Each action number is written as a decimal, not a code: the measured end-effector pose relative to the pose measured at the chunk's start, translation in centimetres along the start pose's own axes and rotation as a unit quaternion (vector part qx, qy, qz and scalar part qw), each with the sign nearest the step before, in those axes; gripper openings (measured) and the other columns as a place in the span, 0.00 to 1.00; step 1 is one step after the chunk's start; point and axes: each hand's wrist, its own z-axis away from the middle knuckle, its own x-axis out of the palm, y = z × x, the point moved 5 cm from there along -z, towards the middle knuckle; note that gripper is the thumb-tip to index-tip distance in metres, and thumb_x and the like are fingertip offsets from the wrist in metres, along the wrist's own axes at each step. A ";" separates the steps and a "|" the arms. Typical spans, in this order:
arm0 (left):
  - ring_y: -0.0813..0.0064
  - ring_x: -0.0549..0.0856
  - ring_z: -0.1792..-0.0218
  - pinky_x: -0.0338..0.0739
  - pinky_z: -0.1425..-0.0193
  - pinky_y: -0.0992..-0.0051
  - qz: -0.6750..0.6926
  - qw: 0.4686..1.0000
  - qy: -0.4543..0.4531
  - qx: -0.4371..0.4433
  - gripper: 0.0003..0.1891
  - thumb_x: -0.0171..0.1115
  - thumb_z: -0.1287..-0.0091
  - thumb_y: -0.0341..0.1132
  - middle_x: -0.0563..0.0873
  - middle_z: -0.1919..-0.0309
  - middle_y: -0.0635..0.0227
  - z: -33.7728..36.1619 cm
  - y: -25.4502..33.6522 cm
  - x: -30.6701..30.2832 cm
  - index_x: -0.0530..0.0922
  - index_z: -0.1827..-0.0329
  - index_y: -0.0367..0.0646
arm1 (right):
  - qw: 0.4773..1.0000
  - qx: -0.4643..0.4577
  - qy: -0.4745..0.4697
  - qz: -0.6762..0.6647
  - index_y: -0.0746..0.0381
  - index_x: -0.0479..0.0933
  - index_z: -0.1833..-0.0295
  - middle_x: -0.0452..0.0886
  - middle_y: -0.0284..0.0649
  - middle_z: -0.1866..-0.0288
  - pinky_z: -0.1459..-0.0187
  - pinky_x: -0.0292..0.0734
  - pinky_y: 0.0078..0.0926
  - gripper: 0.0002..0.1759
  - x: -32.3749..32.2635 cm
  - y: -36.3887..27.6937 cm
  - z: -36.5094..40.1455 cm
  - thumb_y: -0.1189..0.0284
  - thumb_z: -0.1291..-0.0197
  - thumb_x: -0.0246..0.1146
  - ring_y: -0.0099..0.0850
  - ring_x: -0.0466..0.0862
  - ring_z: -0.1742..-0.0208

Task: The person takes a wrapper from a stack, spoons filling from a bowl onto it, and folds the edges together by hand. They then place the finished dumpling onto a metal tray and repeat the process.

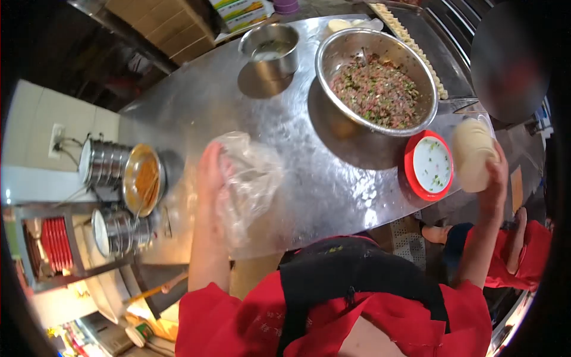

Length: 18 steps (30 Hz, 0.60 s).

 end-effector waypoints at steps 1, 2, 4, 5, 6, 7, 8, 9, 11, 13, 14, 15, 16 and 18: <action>0.81 0.75 0.75 0.70 0.75 0.78 0.006 1.000 -0.013 -0.028 0.15 0.55 0.30 0.45 0.78 0.67 0.72 1.5 -0.5 1.3 0.77 0.51 0.44 | 0.999 0.018 0.026 -0.024 0.71 0.67 0.40 0.77 0.47 0.47 0.50 0.77 0.30 0.39 2.9 1.0 1.0 0.59 0.56 0.63 0.35 0.81 0.50; 0.83 0.73 0.78 0.69 0.77 0.79 0.013 0.998 -0.029 -0.055 0.15 0.54 0.30 0.46 0.77 0.70 0.72 3.0 -1.0 2.7 0.77 0.53 0.44 | 0.993 0.029 -0.113 0.025 0.71 0.68 0.40 0.77 0.47 0.47 0.50 0.77 0.30 0.43 6.2 0.8 1.7 0.56 0.62 0.65 0.35 0.81 0.50; 0.83 0.73 0.77 0.69 0.77 0.79 0.034 0.995 -0.054 -0.075 0.15 0.54 0.29 0.46 0.77 0.70 0.73 4.6 -3.4 3.9 0.77 0.52 0.45 | 0.961 0.102 -0.252 -0.056 0.68 0.70 0.43 0.79 0.42 0.52 0.52 0.77 0.30 0.43 13.4 0.9 4.3 0.56 0.69 0.68 0.32 0.81 0.53; 0.83 0.74 0.76 0.69 0.76 0.80 0.055 0.990 -0.085 -0.099 0.15 0.53 0.29 0.47 0.78 0.69 0.73 5.4 -4.5 4.8 0.77 0.51 0.46 | 0.945 0.140 -0.286 -0.075 0.67 0.72 0.45 0.79 0.41 0.54 0.53 0.77 0.29 0.40 14.9 3.1 5.2 0.59 0.70 0.69 0.31 0.80 0.54; 0.83 0.74 0.76 0.69 0.76 0.80 0.055 0.990 -0.080 -0.100 0.15 0.53 0.29 0.47 0.78 0.69 0.73 6.3 -5.1 5.4 0.77 0.51 0.46 | 0.915 0.160 -0.367 -0.047 0.66 0.73 0.47 0.79 0.39 0.56 0.53 0.75 0.27 0.37 17.2 3.5 6.7 0.62 0.67 0.71 0.29 0.79 0.54; 0.83 0.74 0.75 0.69 0.75 0.80 0.062 0.988 -0.040 -0.136 0.15 0.53 0.29 0.47 0.78 0.70 0.75 7.0 -5.9 5.8 0.77 0.51 0.46 | 0.880 0.184 -0.436 -0.035 0.66 0.73 0.47 0.79 0.39 0.55 0.52 0.74 0.26 0.34 19.4 4.4 8.6 0.64 0.64 0.71 0.28 0.79 0.55; 0.83 0.74 0.75 0.69 0.74 0.81 0.067 0.983 -0.001 -0.172 0.15 0.53 0.29 0.47 0.78 0.70 0.76 7.6 -6.6 5.8 0.76 0.50 0.47 | 0.841 0.205 -0.500 -0.023 0.66 0.73 0.47 0.79 0.39 0.55 0.51 0.74 0.25 0.32 21.3 5.7 10.8 0.66 0.62 0.71 0.27 0.79 0.55; 0.83 0.74 0.75 0.69 0.74 0.81 0.065 0.983 0.001 -0.173 0.15 0.53 0.29 0.47 0.78 0.70 0.76 7.9 -6.8 5.7 0.76 0.50 0.47 | 0.807 0.222 -0.545 -0.044 0.67 0.73 0.47 0.78 0.39 0.55 0.51 0.73 0.25 0.31 23.0 7.1 13.1 0.67 0.60 0.71 0.27 0.78 0.55; 0.84 0.72 0.79 0.66 0.79 0.82 0.085 0.982 -0.023 -0.166 0.16 0.55 0.30 0.47 0.77 0.74 0.74 8.5 -7.3 5.4 0.75 0.47 0.47 | 0.750 0.288 -0.587 -0.105 0.67 0.73 0.47 0.78 0.39 0.54 0.50 0.73 0.25 0.30 25.5 9.7 17.9 0.68 0.58 0.70 0.27 0.78 0.53; 0.84 0.73 0.78 0.66 0.78 0.83 0.058 0.985 -0.036 -0.156 0.16 0.54 0.29 0.46 0.78 0.72 0.74 9.8 -6.2 5.3 0.76 0.47 0.47 | 0.705 0.377 -0.574 -0.179 0.68 0.71 0.45 0.78 0.40 0.53 0.49 0.72 0.25 0.30 27.3 11.7 21.0 0.69 0.56 0.69 0.27 0.77 0.51; 0.85 0.73 0.77 0.67 0.77 0.84 0.028 0.988 -0.052 -0.140 0.16 0.54 0.29 0.46 0.79 0.71 0.75 10.0 -5.8 5.1 0.77 0.47 0.47 | 0.709 0.383 -0.567 -0.174 0.68 0.71 0.45 0.78 0.40 0.53 0.49 0.72 0.25 0.30 27.9 12.1 21.6 0.69 0.56 0.69 0.27 0.77 0.51; 0.85 0.73 0.77 0.67 0.77 0.84 0.032 0.986 -0.061 -0.150 0.16 0.54 0.29 0.46 0.79 0.71 0.75 9.9 -6.3 4.3 0.77 0.47 0.47 | 0.718 0.380 -0.555 -0.180 0.68 0.71 0.44 0.77 0.41 0.53 0.48 0.72 0.25 0.31 28.7 12.2 21.9 0.69 0.56 0.68 0.27 0.77 0.51; 0.86 0.73 0.76 0.67 0.76 0.84 0.007 0.984 -0.103 -0.144 0.15 0.53 0.28 0.45 0.80 0.69 0.75 9.6 -6.6 3.8 0.77 0.47 0.46 | 0.728 0.378 -0.542 -0.183 0.68 0.70 0.43 0.77 0.41 0.52 0.48 0.72 0.25 0.31 29.4 12.4 22.1 0.69 0.55 0.67 0.27 0.77 0.51; 0.86 0.74 0.75 0.68 0.75 0.84 -0.004 0.978 -0.149 -0.143 0.15 0.52 0.28 0.44 0.81 0.67 0.76 9.3 -7.6 3.2 0.77 0.47 0.45 | 0.751 0.367 -0.523 -0.166 0.67 0.69 0.43 0.76 0.41 0.51 0.47 0.72 0.26 0.31 30.4 12.6 22.4 0.69 0.56 0.67 0.28 0.77 0.49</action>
